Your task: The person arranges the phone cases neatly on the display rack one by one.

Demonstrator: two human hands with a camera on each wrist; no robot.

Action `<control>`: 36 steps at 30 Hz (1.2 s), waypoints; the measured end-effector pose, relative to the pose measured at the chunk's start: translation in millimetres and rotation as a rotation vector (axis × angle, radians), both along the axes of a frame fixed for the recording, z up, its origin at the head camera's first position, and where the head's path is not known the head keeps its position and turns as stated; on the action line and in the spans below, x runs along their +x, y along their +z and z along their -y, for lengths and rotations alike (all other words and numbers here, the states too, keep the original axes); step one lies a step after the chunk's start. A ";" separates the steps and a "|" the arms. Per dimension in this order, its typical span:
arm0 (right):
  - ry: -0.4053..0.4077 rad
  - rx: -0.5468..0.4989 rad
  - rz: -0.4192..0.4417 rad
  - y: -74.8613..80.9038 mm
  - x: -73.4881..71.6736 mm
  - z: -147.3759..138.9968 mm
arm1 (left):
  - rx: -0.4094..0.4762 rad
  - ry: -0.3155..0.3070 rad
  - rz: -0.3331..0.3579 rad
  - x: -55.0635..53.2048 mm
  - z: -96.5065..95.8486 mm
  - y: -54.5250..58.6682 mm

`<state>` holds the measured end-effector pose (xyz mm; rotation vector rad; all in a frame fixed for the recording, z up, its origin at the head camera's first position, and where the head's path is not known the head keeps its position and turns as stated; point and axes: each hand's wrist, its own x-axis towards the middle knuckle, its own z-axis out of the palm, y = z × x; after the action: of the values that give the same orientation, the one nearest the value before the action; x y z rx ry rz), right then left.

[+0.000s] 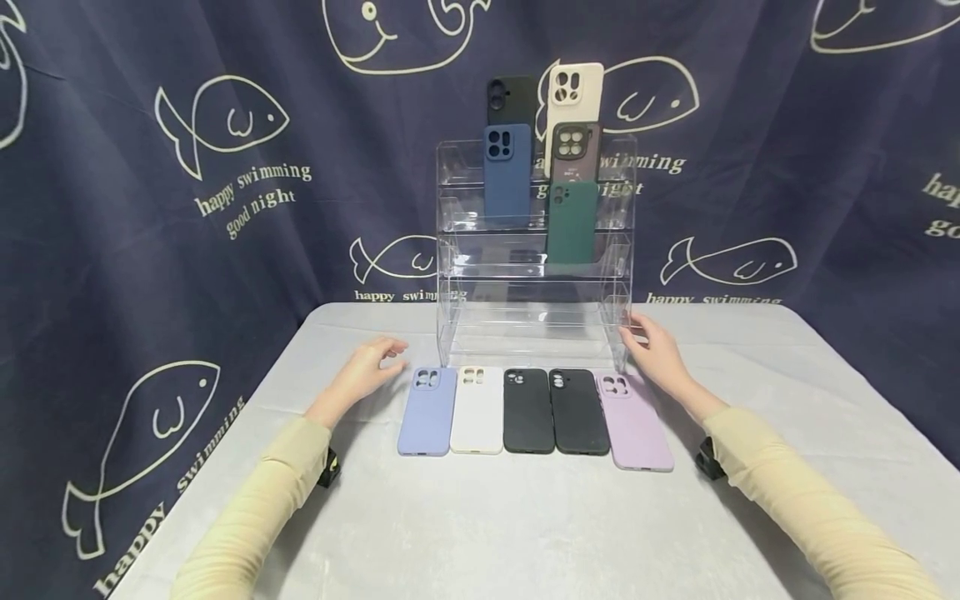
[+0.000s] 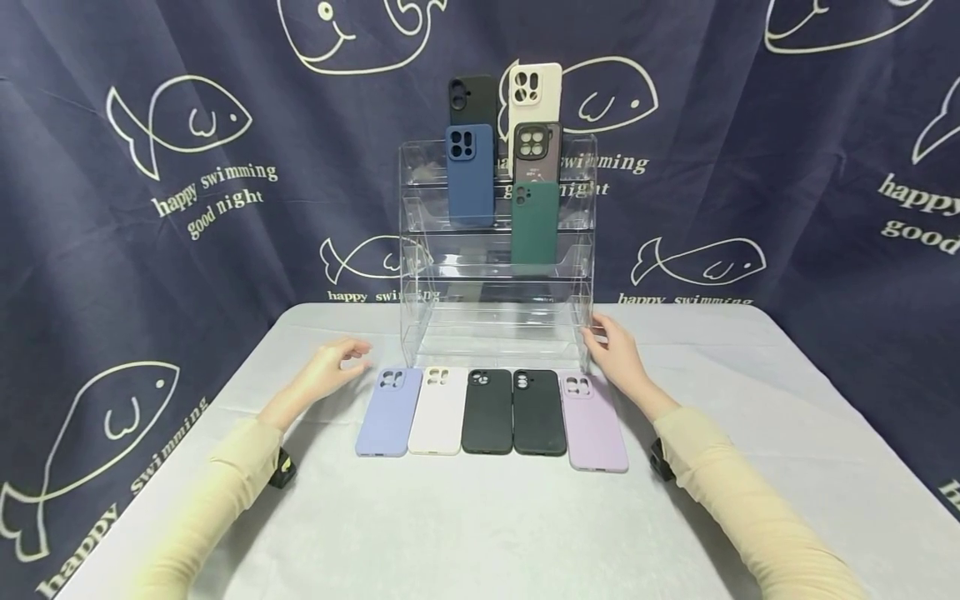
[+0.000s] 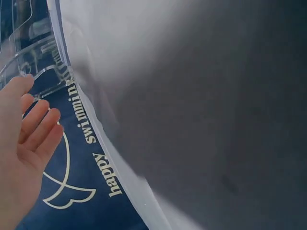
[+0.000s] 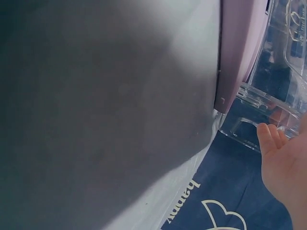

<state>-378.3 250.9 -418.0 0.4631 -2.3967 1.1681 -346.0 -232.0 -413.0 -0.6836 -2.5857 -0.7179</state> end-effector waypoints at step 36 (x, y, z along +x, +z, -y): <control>-0.005 0.001 -0.002 1.4 1.0 1.5 | -0.001 -0.072 0.353 -2.3 -9.5 -17.4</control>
<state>-377.3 249.4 -416.6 0.4585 -2.3957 1.1642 -348.3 -222.5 -430.5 -0.7077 -2.8896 -0.9333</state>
